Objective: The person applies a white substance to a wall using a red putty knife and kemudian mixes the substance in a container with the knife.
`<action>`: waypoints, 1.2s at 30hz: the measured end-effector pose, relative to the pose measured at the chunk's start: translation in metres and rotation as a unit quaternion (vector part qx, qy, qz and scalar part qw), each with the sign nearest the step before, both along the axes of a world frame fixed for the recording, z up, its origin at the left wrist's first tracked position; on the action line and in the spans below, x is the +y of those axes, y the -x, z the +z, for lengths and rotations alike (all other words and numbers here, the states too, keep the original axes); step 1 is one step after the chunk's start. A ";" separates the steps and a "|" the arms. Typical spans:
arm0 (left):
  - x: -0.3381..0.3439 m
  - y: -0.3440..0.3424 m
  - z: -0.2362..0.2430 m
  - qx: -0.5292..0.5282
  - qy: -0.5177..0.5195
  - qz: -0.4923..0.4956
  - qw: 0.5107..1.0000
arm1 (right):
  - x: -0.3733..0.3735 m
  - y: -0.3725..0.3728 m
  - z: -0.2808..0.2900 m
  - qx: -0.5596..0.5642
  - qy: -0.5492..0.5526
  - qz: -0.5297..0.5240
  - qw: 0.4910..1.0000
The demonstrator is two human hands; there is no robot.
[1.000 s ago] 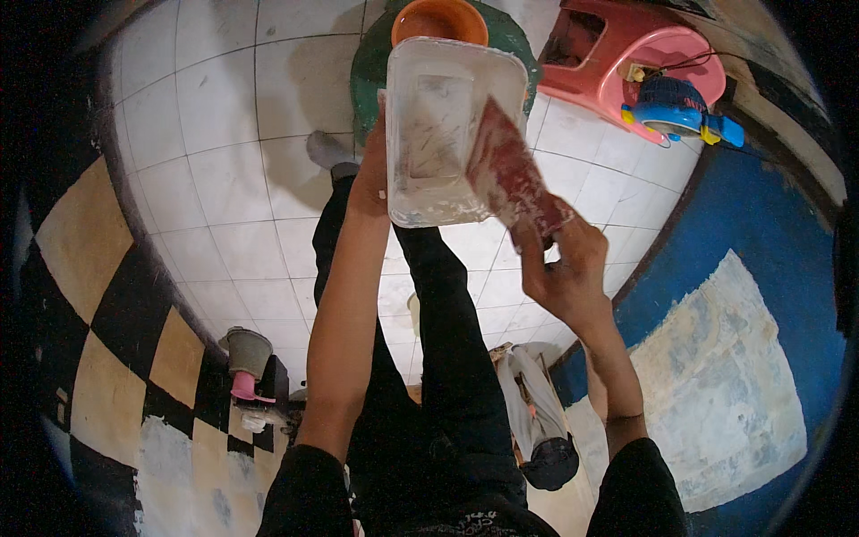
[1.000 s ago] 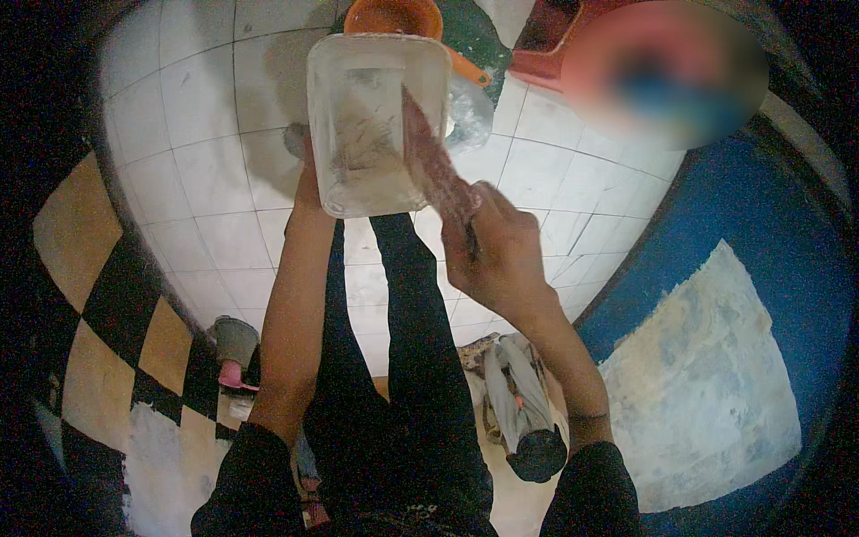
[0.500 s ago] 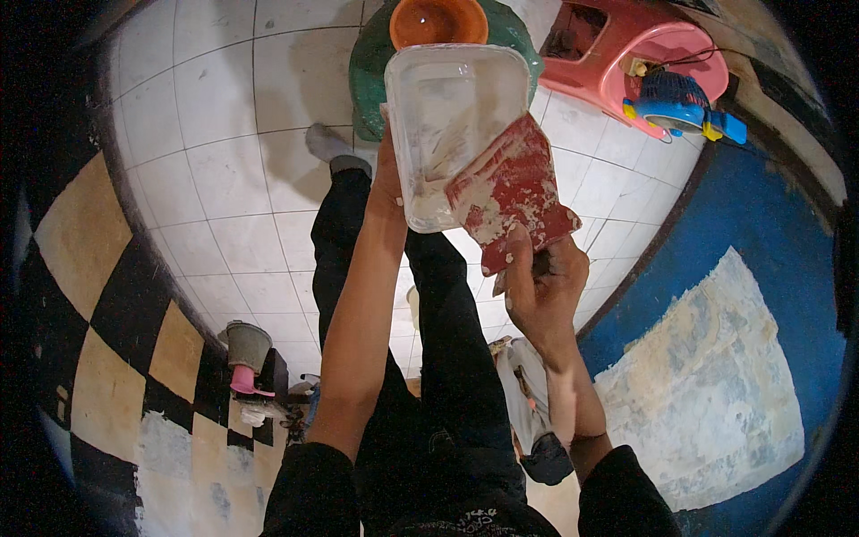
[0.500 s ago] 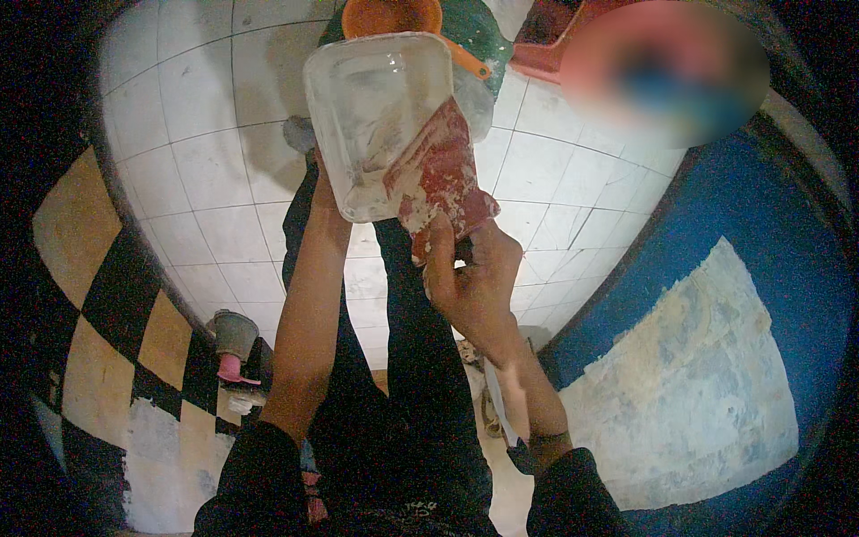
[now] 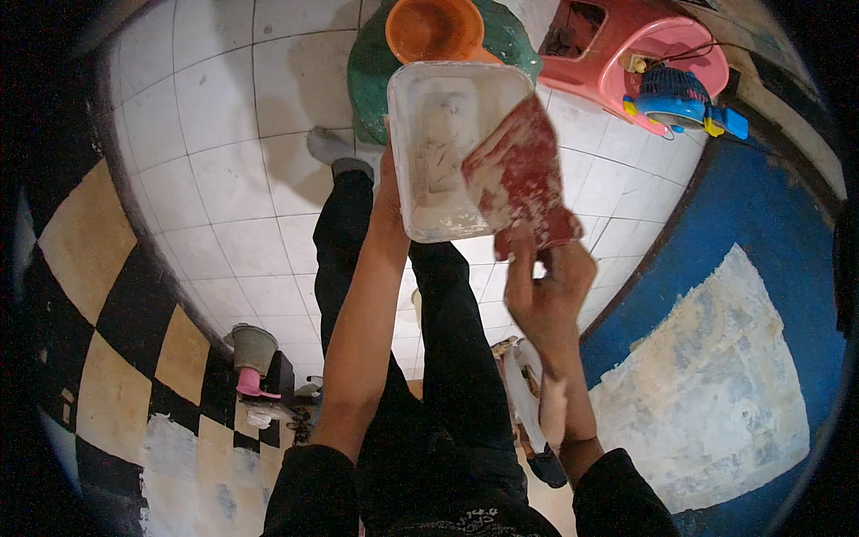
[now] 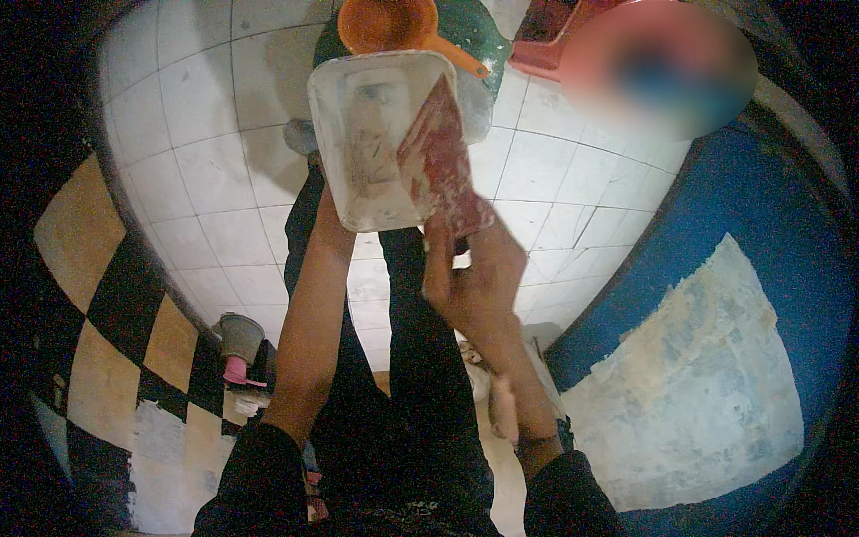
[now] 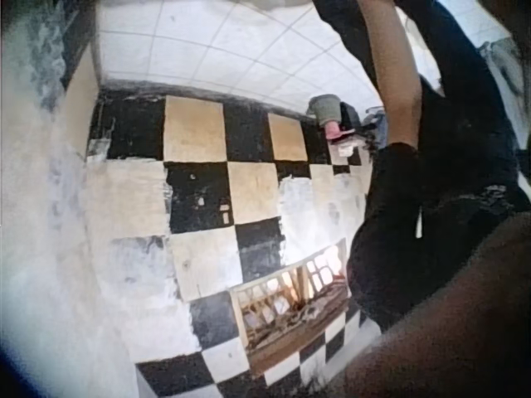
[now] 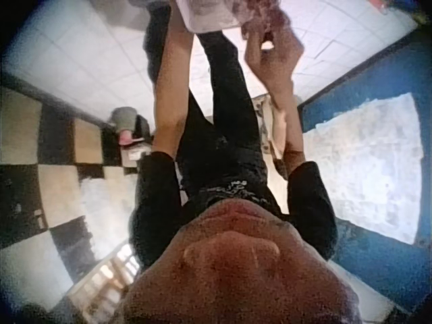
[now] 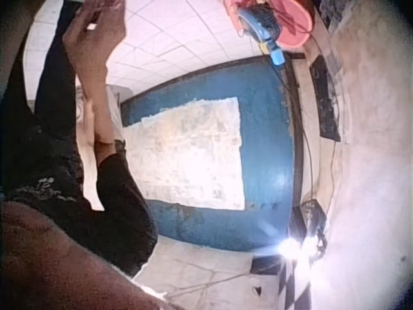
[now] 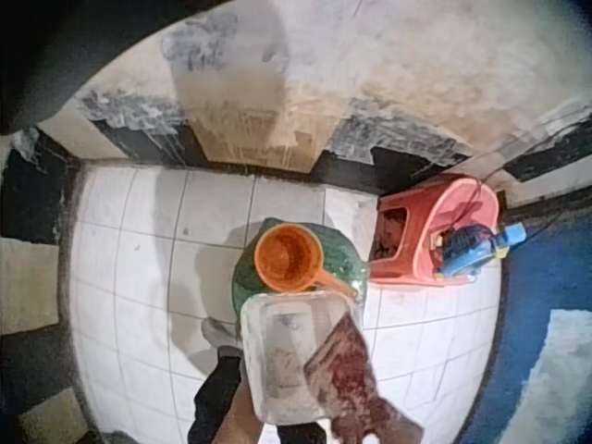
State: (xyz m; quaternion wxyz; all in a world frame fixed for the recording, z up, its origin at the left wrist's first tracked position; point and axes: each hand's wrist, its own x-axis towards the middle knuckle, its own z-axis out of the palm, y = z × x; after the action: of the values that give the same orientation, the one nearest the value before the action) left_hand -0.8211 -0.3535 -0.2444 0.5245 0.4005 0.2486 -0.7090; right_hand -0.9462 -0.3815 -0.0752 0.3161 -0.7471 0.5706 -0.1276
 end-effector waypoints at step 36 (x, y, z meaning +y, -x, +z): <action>0.058 -0.051 -0.041 0.010 0.099 0.039 0.994 | 0.019 -0.009 -0.035 -0.051 -0.087 -0.124 0.987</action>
State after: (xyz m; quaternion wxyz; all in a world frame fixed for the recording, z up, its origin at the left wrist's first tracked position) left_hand -0.7701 -0.2956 -0.2854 0.5860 0.3296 0.1976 -0.7134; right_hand -0.9370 -0.3625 -0.1102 0.3902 -0.6325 0.6511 -0.1541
